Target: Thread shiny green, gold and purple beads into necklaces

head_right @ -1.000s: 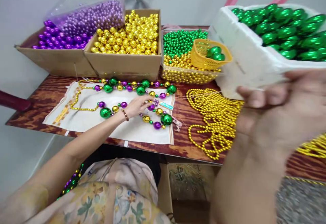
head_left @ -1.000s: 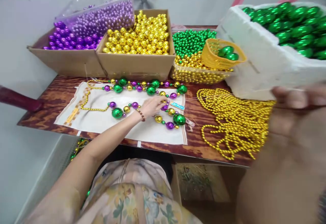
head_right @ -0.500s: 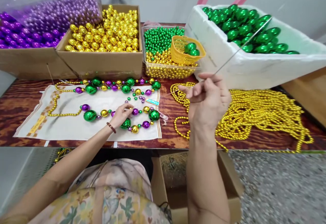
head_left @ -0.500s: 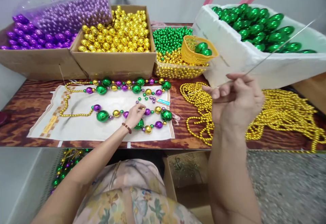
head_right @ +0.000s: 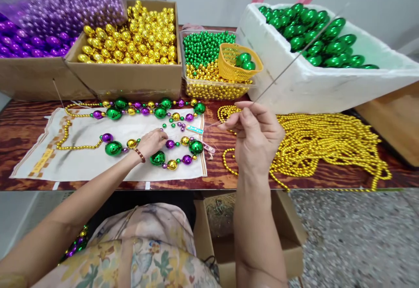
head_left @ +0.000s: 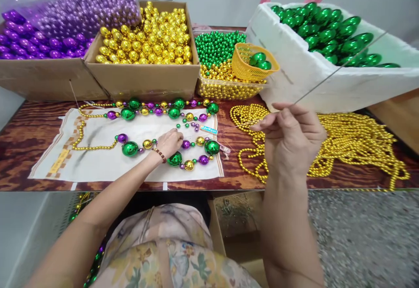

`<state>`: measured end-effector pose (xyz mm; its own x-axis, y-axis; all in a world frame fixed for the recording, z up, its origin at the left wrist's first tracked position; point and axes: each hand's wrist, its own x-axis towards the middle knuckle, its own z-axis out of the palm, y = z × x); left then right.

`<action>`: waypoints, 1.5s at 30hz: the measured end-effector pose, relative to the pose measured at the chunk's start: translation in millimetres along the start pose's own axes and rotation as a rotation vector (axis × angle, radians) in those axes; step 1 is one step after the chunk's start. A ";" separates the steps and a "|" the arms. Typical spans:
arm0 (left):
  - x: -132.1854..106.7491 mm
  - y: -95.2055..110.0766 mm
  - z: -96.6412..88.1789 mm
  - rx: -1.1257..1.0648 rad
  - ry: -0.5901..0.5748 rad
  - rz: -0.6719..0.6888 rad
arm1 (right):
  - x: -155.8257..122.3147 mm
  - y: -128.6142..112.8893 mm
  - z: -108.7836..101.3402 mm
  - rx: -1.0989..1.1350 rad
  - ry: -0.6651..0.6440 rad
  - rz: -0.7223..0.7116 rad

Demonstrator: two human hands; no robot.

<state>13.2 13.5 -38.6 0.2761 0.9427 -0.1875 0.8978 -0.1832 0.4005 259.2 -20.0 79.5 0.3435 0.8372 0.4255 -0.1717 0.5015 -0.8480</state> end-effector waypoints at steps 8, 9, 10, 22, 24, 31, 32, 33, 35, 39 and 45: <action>-5.1 2.0 -1.2 0.095 -0.016 -0.023 | -2.1 5.5 -3.6 -0.024 0.078 0.013; -5.8 2.3 -1.0 0.103 -0.012 -0.030 | 0.7 6.0 -6.0 -0.023 0.111 -0.011; -6.3 2.6 -0.7 0.111 -0.009 -0.037 | 4.3 6.0 -9.1 -0.018 0.154 -0.044; -19.1 -22.7 -21.9 0.325 -0.044 0.079 | 6.3 -6.1 -21.1 -0.044 0.239 -0.115; -27.2 -31.9 -26.6 0.404 -0.111 0.109 | 4.7 -7.9 -18.2 -0.052 0.216 -0.122; -61.6 -42.8 -25.9 0.402 -0.168 0.157 | 4.7 -6.8 -12.8 0.005 0.159 -0.093; -62.6 -40.6 -26.5 0.384 -0.155 0.148 | 4.2 -5.9 -11.9 0.006 0.170 -0.084; -61.5 -37.5 -27.2 0.361 -0.130 0.139 | 3.6 -5.1 -10.6 0.008 0.172 -0.072; -52.3 -28.8 -26.9 0.290 -0.057 0.148 | 1.9 -5.1 -6.0 0.020 0.150 -0.049; -19.6 -9.9 -14.4 0.094 -0.018 0.301 | -1.5 -13.9 6.0 0.021 0.055 -0.017; -1.6 -6.8 2.2 0.091 -0.018 0.281 | -15.0 -30.8 -4.4 0.008 0.036 -0.035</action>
<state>7.4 12.6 -43.0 0.5232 0.8466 -0.0970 0.8124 -0.4613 0.3566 263.4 -48.9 97.9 0.3821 0.8108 0.4433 -0.1662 0.5322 -0.8302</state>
